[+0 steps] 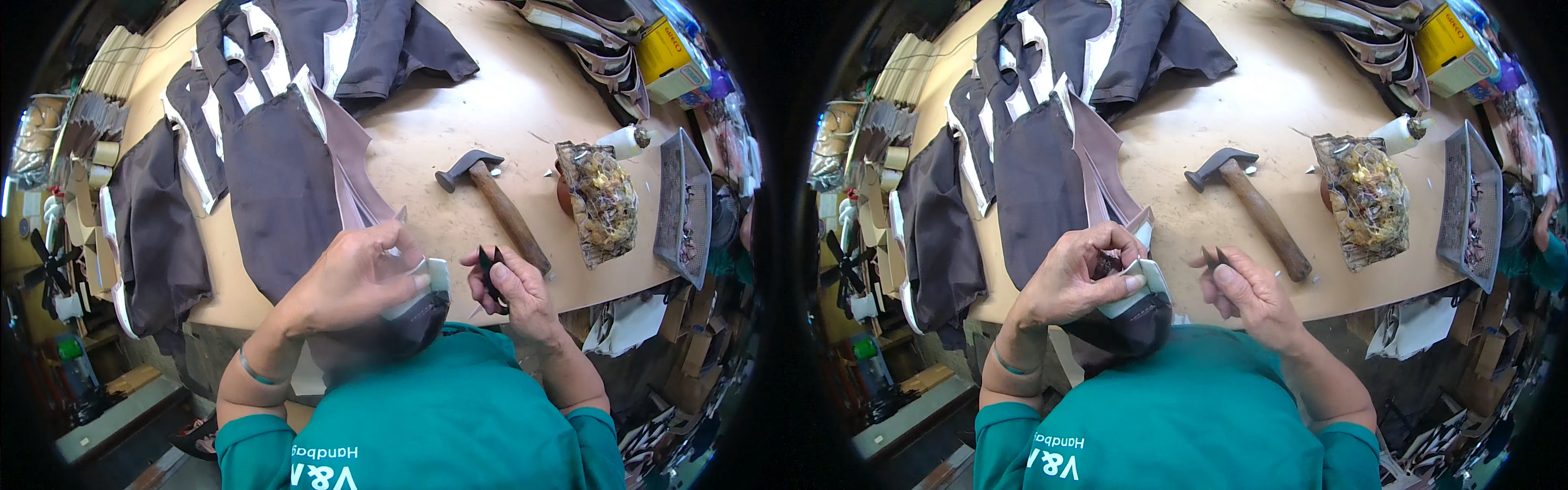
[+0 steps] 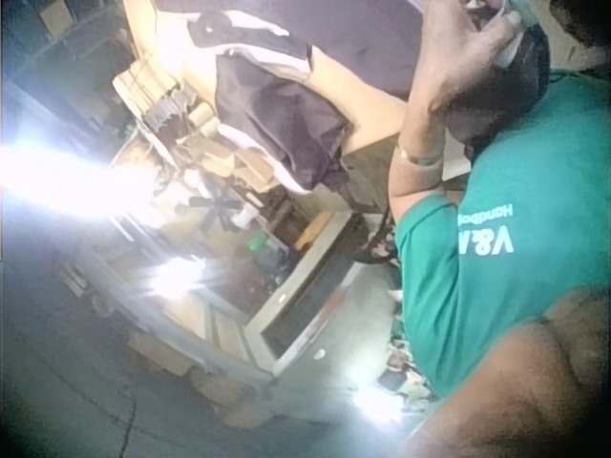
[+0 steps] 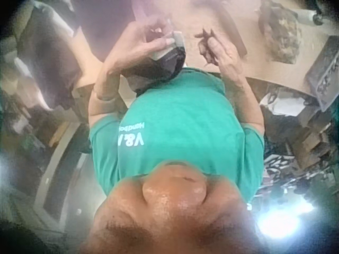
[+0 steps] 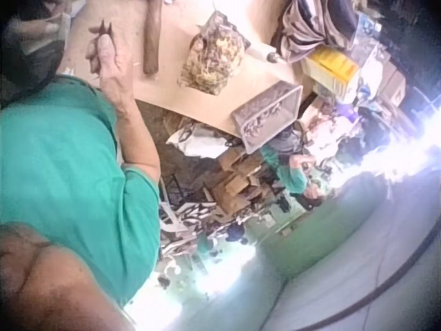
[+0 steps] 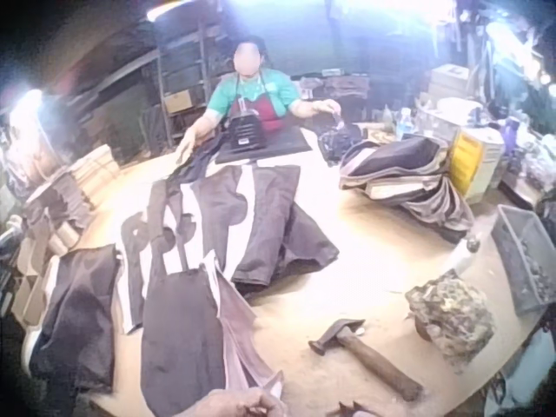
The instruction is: The person is sewing a dark-colored handbag with a light-colored lining. They use a hammer to flatten the seams and a small knife to trim excess material. The person repeatedly folds the edges of the bag and uses a needle and thread to stitch the lining to the exterior fabric.
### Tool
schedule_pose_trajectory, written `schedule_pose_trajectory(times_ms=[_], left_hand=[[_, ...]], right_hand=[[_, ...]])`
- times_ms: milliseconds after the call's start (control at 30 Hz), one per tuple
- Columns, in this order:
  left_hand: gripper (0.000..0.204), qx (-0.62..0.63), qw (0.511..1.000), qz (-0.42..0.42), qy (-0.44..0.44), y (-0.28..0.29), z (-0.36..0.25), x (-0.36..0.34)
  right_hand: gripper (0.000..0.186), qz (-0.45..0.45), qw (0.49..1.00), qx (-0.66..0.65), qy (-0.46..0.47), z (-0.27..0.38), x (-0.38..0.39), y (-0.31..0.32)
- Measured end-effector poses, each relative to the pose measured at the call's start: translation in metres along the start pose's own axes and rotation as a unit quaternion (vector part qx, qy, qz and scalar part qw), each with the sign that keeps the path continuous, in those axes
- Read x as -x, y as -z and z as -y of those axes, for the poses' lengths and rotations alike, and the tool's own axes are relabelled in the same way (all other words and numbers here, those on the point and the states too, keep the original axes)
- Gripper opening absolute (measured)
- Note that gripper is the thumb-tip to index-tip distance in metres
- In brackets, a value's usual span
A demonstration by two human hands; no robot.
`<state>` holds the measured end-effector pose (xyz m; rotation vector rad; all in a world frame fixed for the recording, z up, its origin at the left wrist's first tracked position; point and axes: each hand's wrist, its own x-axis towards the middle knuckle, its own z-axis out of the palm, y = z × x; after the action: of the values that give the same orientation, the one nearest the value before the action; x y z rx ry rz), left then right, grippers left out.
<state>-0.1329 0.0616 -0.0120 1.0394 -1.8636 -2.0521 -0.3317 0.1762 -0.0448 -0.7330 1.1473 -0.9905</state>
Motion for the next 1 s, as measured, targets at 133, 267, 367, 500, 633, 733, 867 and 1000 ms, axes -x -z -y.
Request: schedule_pose_trajectory(times_ms=[133,267,367,500,633,733,867,1000], left_hand=[[0.024,0.04,0.999,0.007,0.014,-0.002,-0.001,-0.004],[0.024,0.061,0.998,0.023,0.005,-0.004,-0.001,-0.007],[0.025,0.062,0.998,0.007,-0.026,-0.004,0.002,-0.008],[0.021,0.051,0.999,0.004,-0.016,-0.002,0.004,-0.009],[0.018,0.055,0.998,0.02,0.016,0.002,0.007,-0.01],[0.018,0.067,0.997,0.029,0.014,0.001,0.008,-0.012],[0.018,0.045,0.999,0.026,0.016,0.001,0.009,-0.013],[0.018,0.046,0.999,0.025,0.016,0.0,0.007,-0.013]], right_hand=[[0.031,0.05,0.998,-0.03,0.038,0.009,-0.004,-0.015],[0.029,0.021,0.998,0.046,0.046,0.005,-0.017,-0.02],[0.03,0.054,0.995,-0.065,-0.049,0.004,-0.024,-0.014],[0.034,0.05,0.989,-0.128,-0.055,-0.001,-0.021,-0.014],[0.037,0.092,0.991,-0.081,-0.058,0.006,-0.017,-0.011],[0.037,0.111,0.991,-0.05,-0.054,0.004,-0.018,-0.008],[0.034,0.108,0.992,-0.049,-0.049,0.008,-0.019,-0.011],[0.033,0.103,0.994,-0.014,-0.043,0.01,-0.021,-0.01]])
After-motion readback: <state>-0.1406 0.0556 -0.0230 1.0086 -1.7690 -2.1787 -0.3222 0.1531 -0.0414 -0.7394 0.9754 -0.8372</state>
